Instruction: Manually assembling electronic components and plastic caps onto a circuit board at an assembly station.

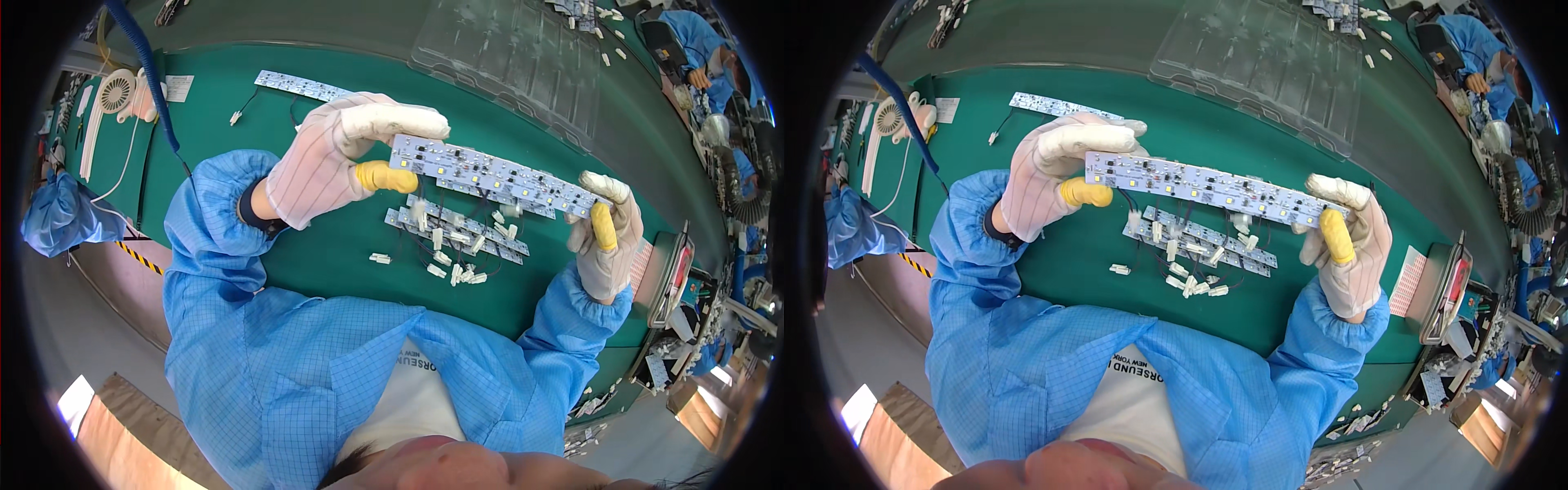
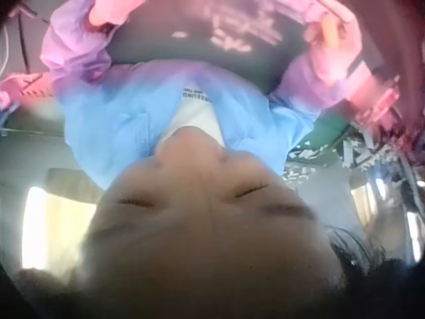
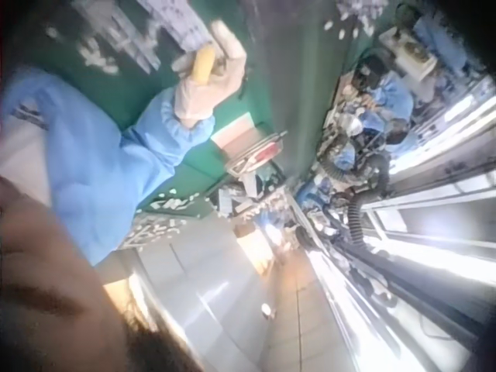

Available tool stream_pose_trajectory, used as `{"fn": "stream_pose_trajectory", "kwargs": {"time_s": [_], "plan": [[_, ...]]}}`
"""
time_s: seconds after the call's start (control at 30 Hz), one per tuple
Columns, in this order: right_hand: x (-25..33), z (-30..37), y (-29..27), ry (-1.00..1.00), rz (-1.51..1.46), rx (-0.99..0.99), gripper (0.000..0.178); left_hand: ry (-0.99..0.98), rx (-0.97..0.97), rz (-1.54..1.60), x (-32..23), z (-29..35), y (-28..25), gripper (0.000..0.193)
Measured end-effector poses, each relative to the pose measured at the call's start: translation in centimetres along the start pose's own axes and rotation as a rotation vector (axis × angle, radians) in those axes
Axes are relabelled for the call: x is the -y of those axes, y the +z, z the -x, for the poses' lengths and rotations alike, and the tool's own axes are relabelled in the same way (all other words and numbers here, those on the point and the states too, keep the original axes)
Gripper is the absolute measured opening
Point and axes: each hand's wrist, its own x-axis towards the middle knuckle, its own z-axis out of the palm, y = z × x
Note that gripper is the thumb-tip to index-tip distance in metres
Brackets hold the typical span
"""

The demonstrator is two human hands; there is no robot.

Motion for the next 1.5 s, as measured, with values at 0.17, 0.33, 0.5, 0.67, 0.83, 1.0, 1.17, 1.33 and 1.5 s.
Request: {"fn": "stream_pose_trajectory", "kwargs": {"time_s": [0.17, 0.33, 0.5, 0.67, 0.83, 1.0, 1.17, 1.33, 1.5], "plan": [[0.0, -0.3, -0.4, 0.000, -0.060, 0.074, 0.040, -0.006, 0.035, -0.058, -0.2, -0.1, -0.4, 0.048], [0.2, 0.0, 0.1, -0.055, -0.037, -0.002, 0.035, 0.051, 0.077, -0.047, -0.1, -0.5, -0.8, 0.047], [0.1, 0.3, -0.6, -0.026, -0.015, 0.009, 0.035, 0.083, 0.044, -0.113, -0.1, -0.4, -1.0, 0.045], [0.5, 0.5, -0.5, 0.031, -0.093, 0.062, 0.032, 0.018, 0.048, -0.044, 0.0, -0.6, -1.1, 0.055], [0.8, 0.8, -0.5, 0.062, -0.125, 0.045, 0.030, 0.155, 0.117, -0.176, 1.0, -1.4, -1.8, 0.062], [1.1, 1.0, 0.0, -0.029, -0.055, 0.046, 0.038, 0.191, 0.136, -0.065, 1.2, -1.5, -1.5, 0.056], [1.5, 1.0, 0.4, -0.053, -0.036, 0.049, 0.040, -0.003, 0.087, 0.036, 1.7, -0.9, -1.7, 0.056], [1.2, 0.8, -0.1, -0.181, -0.039, 0.193, 0.062, -0.192, 0.024, -0.071, 1.7, -1.5, -1.2, 0.066], [1.8, 1.3, -0.4, -0.071, -0.206, 0.280, 0.032, -0.292, 0.049, -0.110, 1.7, -1.8, -0.9, 0.071]]}}
